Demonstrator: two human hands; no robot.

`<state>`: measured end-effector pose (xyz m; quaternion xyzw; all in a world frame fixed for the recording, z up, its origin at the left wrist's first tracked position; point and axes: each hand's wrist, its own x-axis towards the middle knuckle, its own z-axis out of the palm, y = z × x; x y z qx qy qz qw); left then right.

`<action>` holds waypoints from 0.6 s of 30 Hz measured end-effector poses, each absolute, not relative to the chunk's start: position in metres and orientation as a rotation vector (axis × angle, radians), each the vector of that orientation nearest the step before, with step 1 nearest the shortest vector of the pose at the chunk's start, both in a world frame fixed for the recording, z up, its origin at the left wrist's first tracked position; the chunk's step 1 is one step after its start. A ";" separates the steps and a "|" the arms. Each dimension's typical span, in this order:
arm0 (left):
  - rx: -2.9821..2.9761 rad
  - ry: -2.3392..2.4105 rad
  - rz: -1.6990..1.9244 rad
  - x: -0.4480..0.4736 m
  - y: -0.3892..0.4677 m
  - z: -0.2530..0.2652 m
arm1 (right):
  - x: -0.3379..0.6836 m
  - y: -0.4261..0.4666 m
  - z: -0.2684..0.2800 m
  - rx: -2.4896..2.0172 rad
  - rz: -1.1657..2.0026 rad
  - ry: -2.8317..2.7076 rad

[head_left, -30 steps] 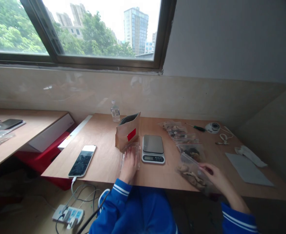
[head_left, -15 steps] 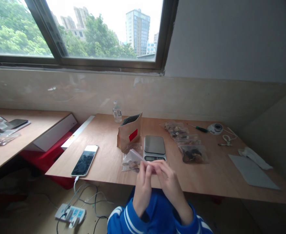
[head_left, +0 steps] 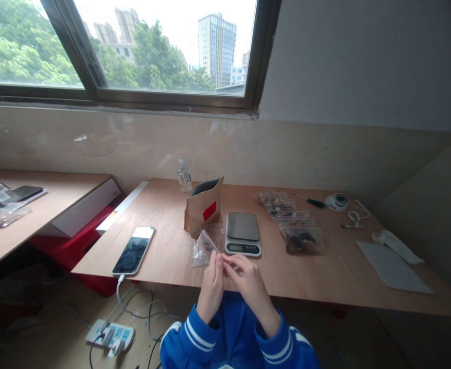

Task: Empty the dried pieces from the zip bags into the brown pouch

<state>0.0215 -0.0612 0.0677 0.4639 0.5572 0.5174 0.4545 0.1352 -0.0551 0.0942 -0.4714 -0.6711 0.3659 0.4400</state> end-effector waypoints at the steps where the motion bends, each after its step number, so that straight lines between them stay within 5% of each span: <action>1: 1.158 1.372 1.265 0.021 -0.061 0.068 | 0.136 -0.055 0.093 -1.185 0.904 -1.677; 18: 1.147 1.263 1.268 0.020 -0.056 0.070 | 0.140 -0.065 0.105 -1.289 0.836 -1.813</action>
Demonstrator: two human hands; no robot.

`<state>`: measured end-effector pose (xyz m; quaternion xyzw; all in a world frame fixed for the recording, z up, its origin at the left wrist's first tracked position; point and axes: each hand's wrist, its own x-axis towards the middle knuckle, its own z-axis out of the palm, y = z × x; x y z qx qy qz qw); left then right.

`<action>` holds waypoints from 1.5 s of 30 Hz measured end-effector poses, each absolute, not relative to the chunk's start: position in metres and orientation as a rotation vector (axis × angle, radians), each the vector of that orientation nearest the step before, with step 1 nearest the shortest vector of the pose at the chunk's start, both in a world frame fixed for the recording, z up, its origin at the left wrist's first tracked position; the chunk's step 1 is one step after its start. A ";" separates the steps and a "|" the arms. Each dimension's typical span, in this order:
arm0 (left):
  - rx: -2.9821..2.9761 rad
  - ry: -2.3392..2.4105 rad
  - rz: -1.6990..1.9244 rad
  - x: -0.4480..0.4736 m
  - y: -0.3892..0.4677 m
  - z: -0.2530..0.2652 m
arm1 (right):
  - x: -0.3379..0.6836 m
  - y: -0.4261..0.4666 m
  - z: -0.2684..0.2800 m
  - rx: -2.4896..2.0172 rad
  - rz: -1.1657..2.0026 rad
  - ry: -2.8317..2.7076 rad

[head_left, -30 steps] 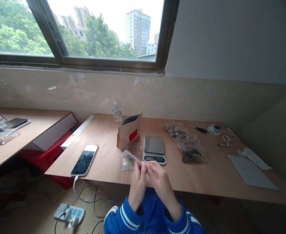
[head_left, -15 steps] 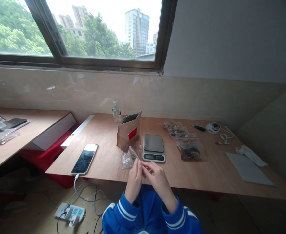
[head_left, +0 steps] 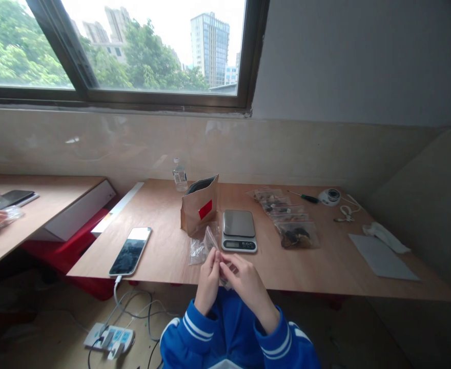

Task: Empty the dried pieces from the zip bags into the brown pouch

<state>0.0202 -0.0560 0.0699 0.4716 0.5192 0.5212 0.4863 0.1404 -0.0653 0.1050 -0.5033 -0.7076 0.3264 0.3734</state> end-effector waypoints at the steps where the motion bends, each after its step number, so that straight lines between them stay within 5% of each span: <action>1: 1.150 1.239 1.267 0.020 -0.056 0.070 | 0.141 -0.066 0.105 -1.296 0.835 -1.825; 45: 1.492 1.181 1.186 0.041 -0.051 0.087 | 0.162 -0.053 0.096 -1.214 0.850 -1.466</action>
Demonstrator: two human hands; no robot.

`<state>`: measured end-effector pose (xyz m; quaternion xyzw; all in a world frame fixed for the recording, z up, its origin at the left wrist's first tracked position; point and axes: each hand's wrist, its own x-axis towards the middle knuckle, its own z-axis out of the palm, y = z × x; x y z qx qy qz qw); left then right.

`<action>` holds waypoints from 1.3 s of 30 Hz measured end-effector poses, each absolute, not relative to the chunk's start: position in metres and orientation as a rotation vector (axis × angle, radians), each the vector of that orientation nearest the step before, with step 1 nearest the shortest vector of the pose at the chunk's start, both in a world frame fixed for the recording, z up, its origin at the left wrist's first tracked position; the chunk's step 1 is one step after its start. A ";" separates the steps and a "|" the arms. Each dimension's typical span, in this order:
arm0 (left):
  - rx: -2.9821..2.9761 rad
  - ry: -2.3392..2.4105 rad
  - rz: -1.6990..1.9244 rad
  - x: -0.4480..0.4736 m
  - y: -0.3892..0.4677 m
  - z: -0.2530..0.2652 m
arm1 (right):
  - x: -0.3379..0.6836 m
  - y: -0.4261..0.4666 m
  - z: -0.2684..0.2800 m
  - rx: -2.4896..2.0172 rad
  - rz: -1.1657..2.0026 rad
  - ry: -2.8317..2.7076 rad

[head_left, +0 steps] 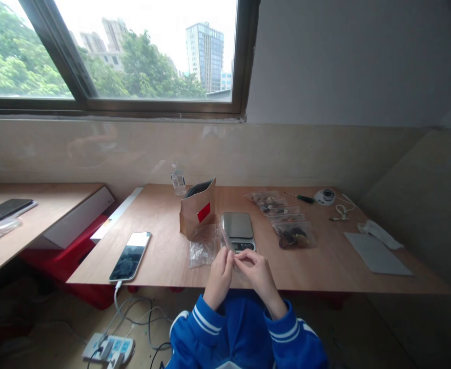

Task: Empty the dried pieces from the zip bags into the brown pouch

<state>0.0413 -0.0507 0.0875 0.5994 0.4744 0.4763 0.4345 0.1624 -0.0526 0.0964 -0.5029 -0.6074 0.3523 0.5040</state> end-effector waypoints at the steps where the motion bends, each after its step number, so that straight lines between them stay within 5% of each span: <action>1: 1.493 1.164 1.183 0.041 -0.051 0.088 | 0.162 -0.052 0.097 -1.209 0.861 -1.455; 16: 1.699 1.350 1.196 0.033 -0.048 0.084 | 0.161 -0.043 0.101 -1.142 1.275 -1.208; 29: 1.759 1.390 1.242 0.018 -0.042 0.086 | 0.145 -0.035 0.115 -1.236 1.090 -1.354; 35: 1.738 1.317 1.293 0.013 -0.051 0.089 | 0.169 -0.015 0.120 -1.454 0.565 -1.232; 39: 1.636 1.196 1.276 0.002 -0.054 0.090 | 0.184 -0.006 0.136 -1.389 0.542 -1.220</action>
